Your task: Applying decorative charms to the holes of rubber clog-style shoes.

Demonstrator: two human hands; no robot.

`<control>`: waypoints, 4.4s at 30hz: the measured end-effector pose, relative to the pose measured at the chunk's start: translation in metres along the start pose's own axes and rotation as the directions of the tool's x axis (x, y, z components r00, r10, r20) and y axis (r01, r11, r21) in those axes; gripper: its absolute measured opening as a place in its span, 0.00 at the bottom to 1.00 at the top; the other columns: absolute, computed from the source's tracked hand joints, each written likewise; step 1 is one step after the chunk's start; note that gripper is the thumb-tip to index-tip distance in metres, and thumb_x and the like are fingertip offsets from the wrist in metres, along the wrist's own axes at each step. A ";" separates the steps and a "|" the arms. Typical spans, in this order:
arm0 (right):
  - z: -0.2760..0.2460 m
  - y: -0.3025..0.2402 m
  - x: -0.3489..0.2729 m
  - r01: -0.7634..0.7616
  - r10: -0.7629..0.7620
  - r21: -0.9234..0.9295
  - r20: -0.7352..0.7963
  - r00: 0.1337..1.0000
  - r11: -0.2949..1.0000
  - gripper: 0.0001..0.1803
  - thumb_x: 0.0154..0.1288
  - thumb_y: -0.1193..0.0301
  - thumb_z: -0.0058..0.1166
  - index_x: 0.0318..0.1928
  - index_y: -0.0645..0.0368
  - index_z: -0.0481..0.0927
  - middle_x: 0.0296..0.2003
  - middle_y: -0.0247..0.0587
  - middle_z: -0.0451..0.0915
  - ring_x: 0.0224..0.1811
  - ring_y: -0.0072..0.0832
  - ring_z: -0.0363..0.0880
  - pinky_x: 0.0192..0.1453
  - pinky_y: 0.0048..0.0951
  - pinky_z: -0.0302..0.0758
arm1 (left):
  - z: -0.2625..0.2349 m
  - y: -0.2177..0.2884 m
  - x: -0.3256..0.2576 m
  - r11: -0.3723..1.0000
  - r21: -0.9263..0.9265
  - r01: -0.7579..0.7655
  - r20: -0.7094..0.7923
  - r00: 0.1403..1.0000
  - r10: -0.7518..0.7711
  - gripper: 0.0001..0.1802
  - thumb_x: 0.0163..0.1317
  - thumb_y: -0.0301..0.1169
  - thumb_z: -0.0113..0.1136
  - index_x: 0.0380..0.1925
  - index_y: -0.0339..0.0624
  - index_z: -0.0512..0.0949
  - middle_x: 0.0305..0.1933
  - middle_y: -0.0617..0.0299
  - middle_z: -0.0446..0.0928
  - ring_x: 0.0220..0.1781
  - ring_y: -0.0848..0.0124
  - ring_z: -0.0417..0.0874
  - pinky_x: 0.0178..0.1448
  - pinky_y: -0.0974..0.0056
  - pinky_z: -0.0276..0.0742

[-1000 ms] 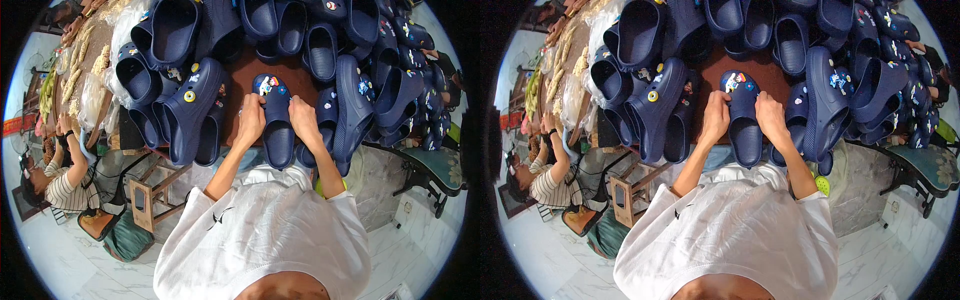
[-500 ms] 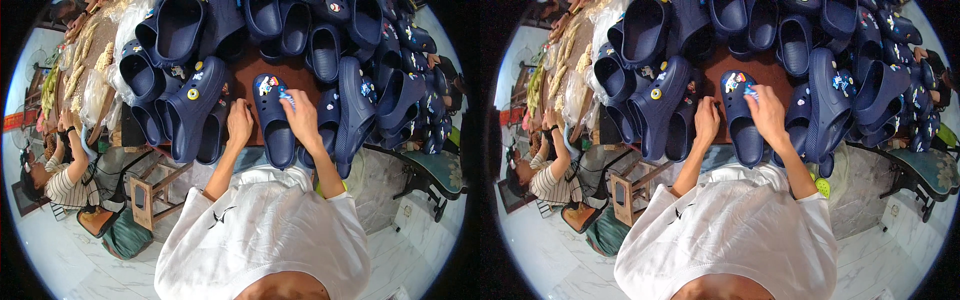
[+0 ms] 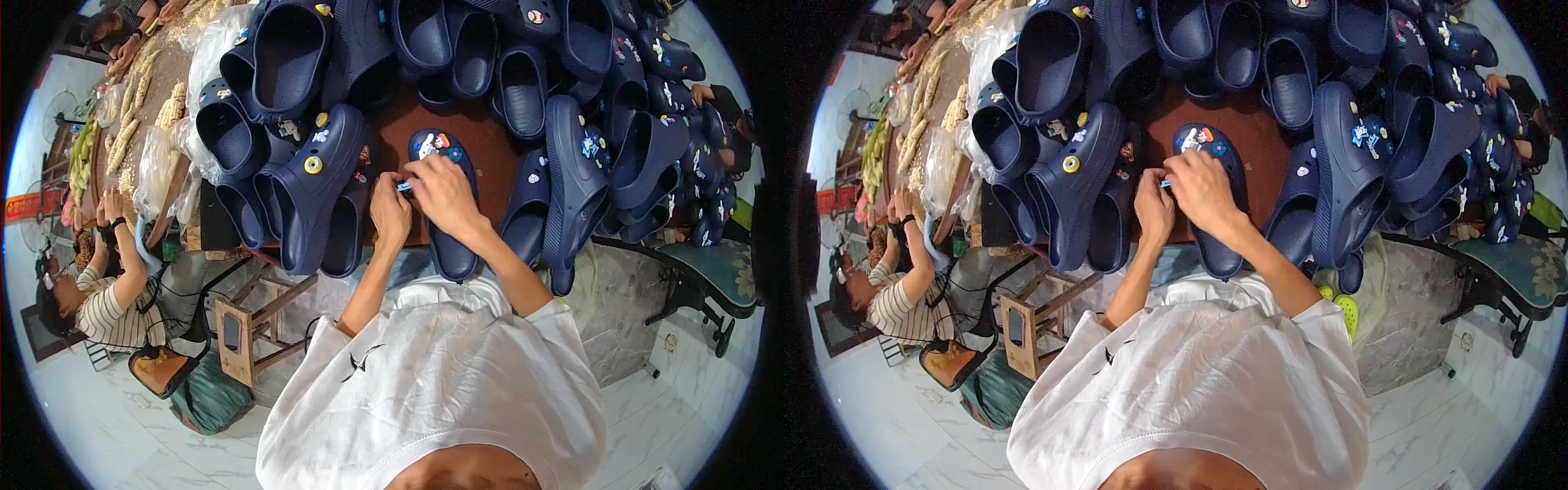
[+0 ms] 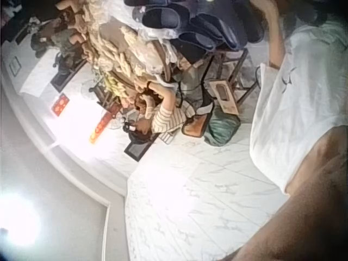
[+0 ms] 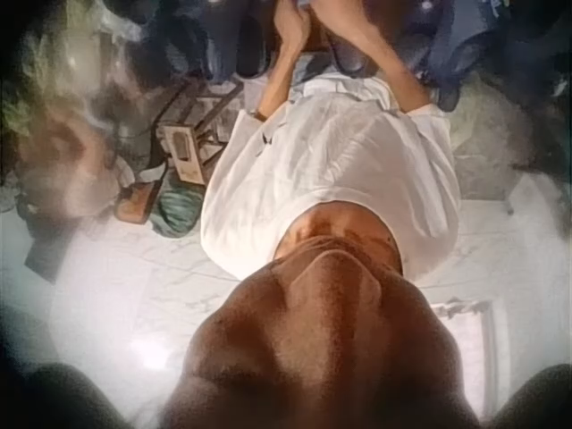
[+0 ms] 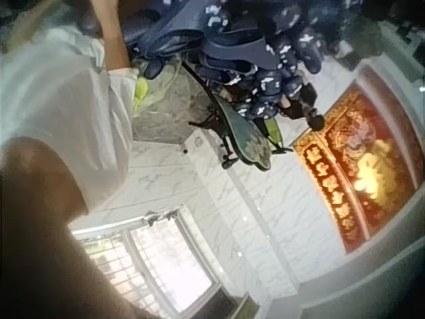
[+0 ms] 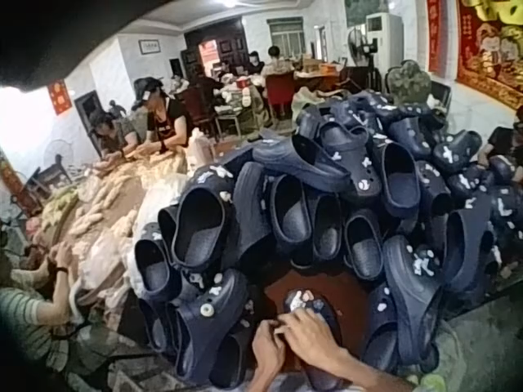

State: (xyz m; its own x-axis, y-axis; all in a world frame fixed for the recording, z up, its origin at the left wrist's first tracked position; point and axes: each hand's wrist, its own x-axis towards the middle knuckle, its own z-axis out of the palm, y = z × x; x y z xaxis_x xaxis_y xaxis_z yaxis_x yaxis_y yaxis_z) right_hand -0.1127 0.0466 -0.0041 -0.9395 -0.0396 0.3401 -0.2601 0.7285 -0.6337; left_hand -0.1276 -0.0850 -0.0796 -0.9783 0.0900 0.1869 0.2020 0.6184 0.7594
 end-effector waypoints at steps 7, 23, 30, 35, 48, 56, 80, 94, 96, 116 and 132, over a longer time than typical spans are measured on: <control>-0.026 0.051 0.004 -0.235 0.237 0.030 -0.097 0.967 0.972 0.11 0.63 0.72 0.58 0.47 0.58 0.79 0.39 0.48 0.76 0.44 0.49 0.77 0.48 0.46 0.73 | 0.008 0.002 -0.001 0.982 0.178 -0.061 0.004 0.998 0.061 0.10 0.64 0.20 0.48 0.44 0.37 0.73 0.43 0.44 0.76 0.45 0.45 0.75 0.52 0.47 0.69; -0.010 0.073 0.017 -0.105 0.103 -0.069 -0.029 0.994 0.992 0.18 0.63 0.71 0.60 0.54 0.56 0.79 0.45 0.49 0.76 0.46 0.48 0.74 0.51 0.45 0.74 | -0.004 0.048 0.039 0.969 -0.192 -0.157 0.054 0.984 0.171 0.22 0.63 0.25 0.56 0.57 0.30 0.71 0.57 0.42 0.73 0.59 0.44 0.72 0.65 0.50 0.66; -0.004 0.085 0.023 -0.044 0.045 0.016 -0.042 0.998 0.999 0.11 0.64 0.77 0.55 0.47 0.62 0.74 0.41 0.48 0.75 0.46 0.46 0.74 0.51 0.43 0.71 | 0.005 0.051 0.050 0.965 0.016 -0.260 0.130 0.958 0.256 0.20 0.55 0.24 0.62 0.49 0.31 0.75 0.52 0.44 0.75 0.53 0.47 0.75 0.57 0.50 0.73; 0.004 0.089 0.019 -0.048 0.055 0.108 -0.062 0.997 0.993 0.10 0.62 0.80 0.52 0.45 0.64 0.71 0.40 0.49 0.74 0.45 0.46 0.74 0.51 0.41 0.71 | 0.008 0.054 0.051 0.957 0.079 -0.279 0.061 0.960 0.274 0.15 0.57 0.23 0.62 0.45 0.33 0.77 0.44 0.47 0.76 0.46 0.49 0.75 0.50 0.51 0.73; 0.004 0.089 0.019 -0.026 0.032 0.122 -0.043 0.999 0.992 0.10 0.62 0.80 0.51 0.43 0.64 0.70 0.39 0.49 0.72 0.45 0.47 0.71 0.52 0.44 0.68 | 0.018 0.045 0.052 0.963 0.024 -0.267 0.064 0.962 0.265 0.24 0.55 0.18 0.60 0.54 0.34 0.73 0.45 0.43 0.71 0.48 0.47 0.71 0.53 0.50 0.69; 0.009 0.088 0.013 -0.199 0.221 0.302 -0.041 0.974 0.932 0.14 0.65 0.78 0.50 0.52 0.63 0.72 0.43 0.50 0.73 0.49 0.47 0.73 0.55 0.43 0.70 | 0.017 0.044 0.057 0.958 -0.088 -0.272 0.070 0.958 0.279 0.20 0.53 0.17 0.59 0.48 0.37 0.74 0.45 0.46 0.71 0.49 0.49 0.70 0.53 0.50 0.67; 0.008 0.092 0.018 0.024 -0.024 0.036 0.007 1.000 0.999 0.15 0.63 0.75 0.47 0.50 0.59 0.77 0.48 0.49 0.70 0.49 0.44 0.68 0.55 0.45 0.68 | 0.019 0.053 0.045 0.970 0.082 -0.229 -0.003 0.973 0.230 0.19 0.55 0.20 0.62 0.48 0.29 0.72 0.45 0.40 0.72 0.47 0.44 0.72 0.52 0.48 0.69; -0.002 0.040 -0.029 -0.203 0.212 0.118 -0.077 0.974 0.972 0.19 0.69 0.70 0.47 0.57 0.67 0.71 0.57 0.58 0.69 0.61 0.53 0.68 0.67 0.47 0.64 | 0.023 0.058 0.053 0.951 -0.071 -0.299 0.026 0.953 0.302 0.16 0.47 0.16 0.61 0.38 0.36 0.72 0.36 0.47 0.73 0.41 0.48 0.74 0.45 0.49 0.70; -0.003 0.042 -0.030 -0.201 0.211 0.115 -0.082 0.974 0.973 0.19 0.69 0.71 0.47 0.57 0.66 0.72 0.57 0.57 0.69 0.61 0.53 0.68 0.67 0.47 0.64 | 0.020 0.056 0.053 0.943 -0.152 -0.295 -0.001 0.955 0.298 0.15 0.50 0.17 0.61 0.38 0.36 0.73 0.37 0.49 0.73 0.38 0.51 0.75 0.43 0.52 0.71; -0.004 0.077 -0.004 -0.379 0.375 -0.008 -0.137 0.917 0.925 0.18 0.64 0.60 0.62 0.44 0.62 0.79 0.39 0.51 0.77 0.43 0.48 0.79 0.46 0.46 0.76 | 0.003 0.047 0.025 0.972 -0.068 -0.227 -0.035 0.974 0.225 0.17 0.58 0.21 0.56 0.49 0.36 0.75 0.55 0.47 0.74 0.58 0.47 0.70 0.66 0.47 0.62; -0.017 0.055 -0.001 -0.291 0.310 0.201 -0.068 0.948 0.935 0.10 0.64 0.72 0.61 0.44 0.62 0.83 0.37 0.47 0.79 0.36 0.40 0.83 0.39 0.35 0.81 | 0.002 0.046 0.024 0.967 -0.197 -0.159 0.085 0.980 0.178 0.26 0.56 0.26 0.59 0.57 0.32 0.71 0.56 0.44 0.75 0.60 0.48 0.72 0.68 0.51 0.65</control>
State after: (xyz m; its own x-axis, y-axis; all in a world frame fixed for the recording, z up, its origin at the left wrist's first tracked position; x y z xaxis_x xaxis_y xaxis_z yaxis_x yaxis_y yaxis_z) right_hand -0.1222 0.0983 -0.0272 -0.9564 0.2346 0.1738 -0.0147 0.5558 -0.8312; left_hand -0.1414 -0.0523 -0.0415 -0.9270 0.2647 0.2657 0.3601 0.4300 0.8279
